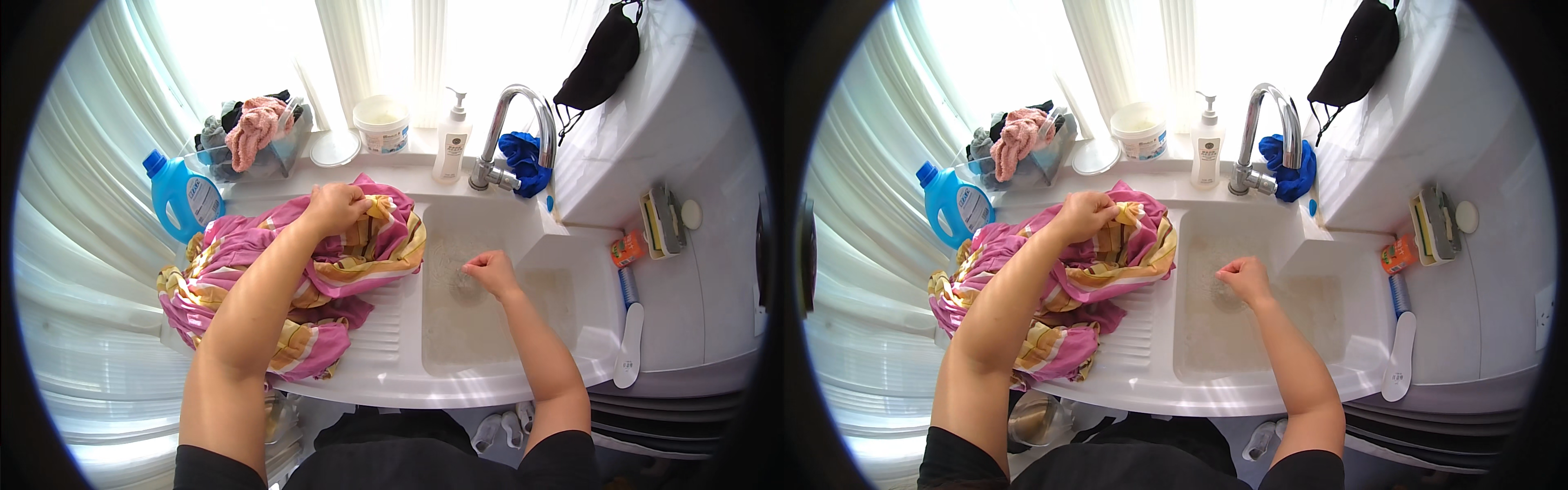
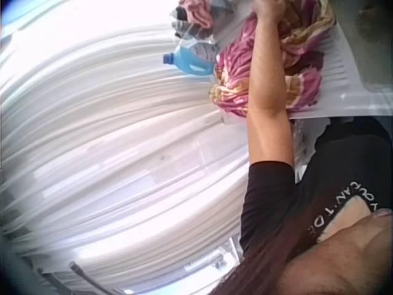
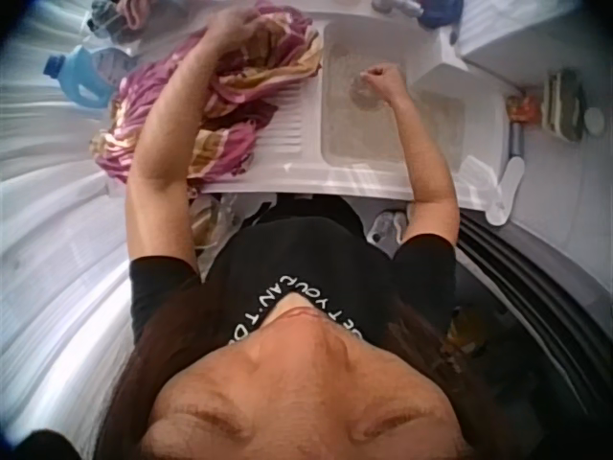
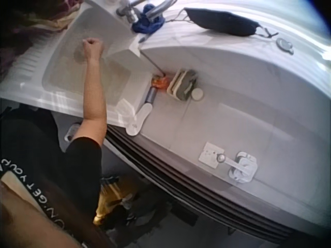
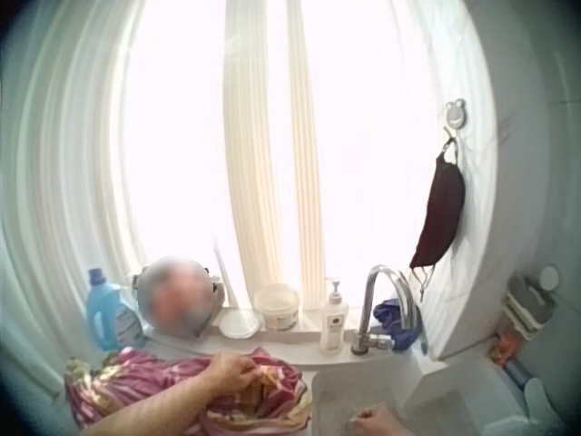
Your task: The person washes a piece of fabric in a sink by hand, scrubbing it in soapy water, turning it over, and swirling it in the water.
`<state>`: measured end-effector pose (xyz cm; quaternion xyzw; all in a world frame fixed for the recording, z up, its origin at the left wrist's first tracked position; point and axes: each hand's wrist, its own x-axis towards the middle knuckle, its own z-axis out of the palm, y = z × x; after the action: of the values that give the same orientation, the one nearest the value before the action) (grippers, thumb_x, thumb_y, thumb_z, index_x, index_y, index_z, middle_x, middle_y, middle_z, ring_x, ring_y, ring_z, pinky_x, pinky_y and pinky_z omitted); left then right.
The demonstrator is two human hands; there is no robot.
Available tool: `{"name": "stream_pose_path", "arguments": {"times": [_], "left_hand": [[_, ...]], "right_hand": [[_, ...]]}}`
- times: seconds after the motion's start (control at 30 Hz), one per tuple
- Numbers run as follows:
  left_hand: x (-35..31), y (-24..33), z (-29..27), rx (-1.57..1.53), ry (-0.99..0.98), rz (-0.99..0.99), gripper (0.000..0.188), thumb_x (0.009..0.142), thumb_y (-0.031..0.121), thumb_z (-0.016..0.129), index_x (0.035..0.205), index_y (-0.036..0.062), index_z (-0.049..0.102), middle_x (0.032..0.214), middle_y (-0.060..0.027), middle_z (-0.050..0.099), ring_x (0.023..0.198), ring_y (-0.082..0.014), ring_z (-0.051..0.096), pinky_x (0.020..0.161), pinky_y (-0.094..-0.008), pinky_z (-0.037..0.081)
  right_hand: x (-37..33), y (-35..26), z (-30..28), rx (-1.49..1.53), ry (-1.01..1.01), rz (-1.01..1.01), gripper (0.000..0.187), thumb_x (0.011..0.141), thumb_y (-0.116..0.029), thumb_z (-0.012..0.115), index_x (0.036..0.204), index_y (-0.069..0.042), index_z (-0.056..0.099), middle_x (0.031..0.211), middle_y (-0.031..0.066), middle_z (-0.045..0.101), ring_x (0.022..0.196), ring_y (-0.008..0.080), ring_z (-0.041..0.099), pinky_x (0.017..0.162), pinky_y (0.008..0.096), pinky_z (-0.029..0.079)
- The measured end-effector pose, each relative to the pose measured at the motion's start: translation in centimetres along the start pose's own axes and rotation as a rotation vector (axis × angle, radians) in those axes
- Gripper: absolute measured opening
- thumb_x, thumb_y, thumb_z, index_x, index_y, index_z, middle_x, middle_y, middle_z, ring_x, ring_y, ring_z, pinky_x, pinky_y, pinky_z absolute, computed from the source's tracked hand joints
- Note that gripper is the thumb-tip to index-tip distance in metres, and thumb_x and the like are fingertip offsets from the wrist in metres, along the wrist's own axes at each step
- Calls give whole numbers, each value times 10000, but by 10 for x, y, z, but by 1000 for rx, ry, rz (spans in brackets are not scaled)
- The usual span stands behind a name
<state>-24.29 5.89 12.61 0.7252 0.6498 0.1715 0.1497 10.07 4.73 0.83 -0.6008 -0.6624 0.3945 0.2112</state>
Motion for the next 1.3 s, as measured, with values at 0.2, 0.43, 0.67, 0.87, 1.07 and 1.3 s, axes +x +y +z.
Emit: {"name": "stream_pose_path", "arguments": {"times": [0.2, 0.43, 0.67, 0.87, 1.07, 1.3], "left_hand": [[0, 11, -16, -431, -221, -210, 271, 881, 262, 617, 797, 14, 685, 703, -58, 628, 663, -122, 578, 631, -296, 489], [-8, 15, -13, -659, -345, -252, 308, 943, 257, 566, 797, 8, 671, 682, -14, 581, 598, -102, 501, 553, -279, 430], [-17, 18, -15, -730, -405, -250, 340, 943, 288, 577, 804, -6, 678, 692, -12, 591, 609, -99, 497, 561, -280, 422], [-20, 5, -4, -694, -361, -159, 311, 955, 278, 568, 862, 0, 673, 697, -10, 595, 596, -102, 529, 533, -258, 430], [-23, 13, -7, -611, -380, -173, 310, 972, 266, 551, 870, -7, 655, 738, -13, 620, 664, -92, 576, 573, -254, 480], [-25, 31, -8, -207, -186, -69, 384, 900, 390, 596, 949, 20, 684, 820, -121, 692, 804, -278, 663, 767, -389, 510]], "right_hand": [[-6, 134, -19, -1016, 97, 191, 265, 796, -167, 711, 1038, -63, 690, 1244, 167, 576, 1008, 332, 635, 794, 417, 537], [-20, -44, -11, -454, 219, -262, 255, 813, -235, 708, 1030, -102, 691, 979, 115, 591, 853, 317, 631, 732, 429, 509], [-31, -149, 50, 110, 348, -741, 169, 809, -169, 719, 959, -93, 702, 838, 51, 588, 657, 247, 609, 578, 356, 499], [-15, -157, 69, 52, 373, -854, 120, 792, -96, 706, 901, -51, 691, 799, 87, 615, 661, 203, 612, 578, 317, 491], [-18, -144, 55, 162, 313, -687, 78, 790, -107, 654, 810, -35, 632, 792, 93, 615, 650, 213, 604, 599, 324, 493], [2, 20, -10, -290, 382, -172, 119, 839, -135, 630, 871, -31, 678, 853, 122, 646, 763, 219, 635, 665, 349, 513]]}}
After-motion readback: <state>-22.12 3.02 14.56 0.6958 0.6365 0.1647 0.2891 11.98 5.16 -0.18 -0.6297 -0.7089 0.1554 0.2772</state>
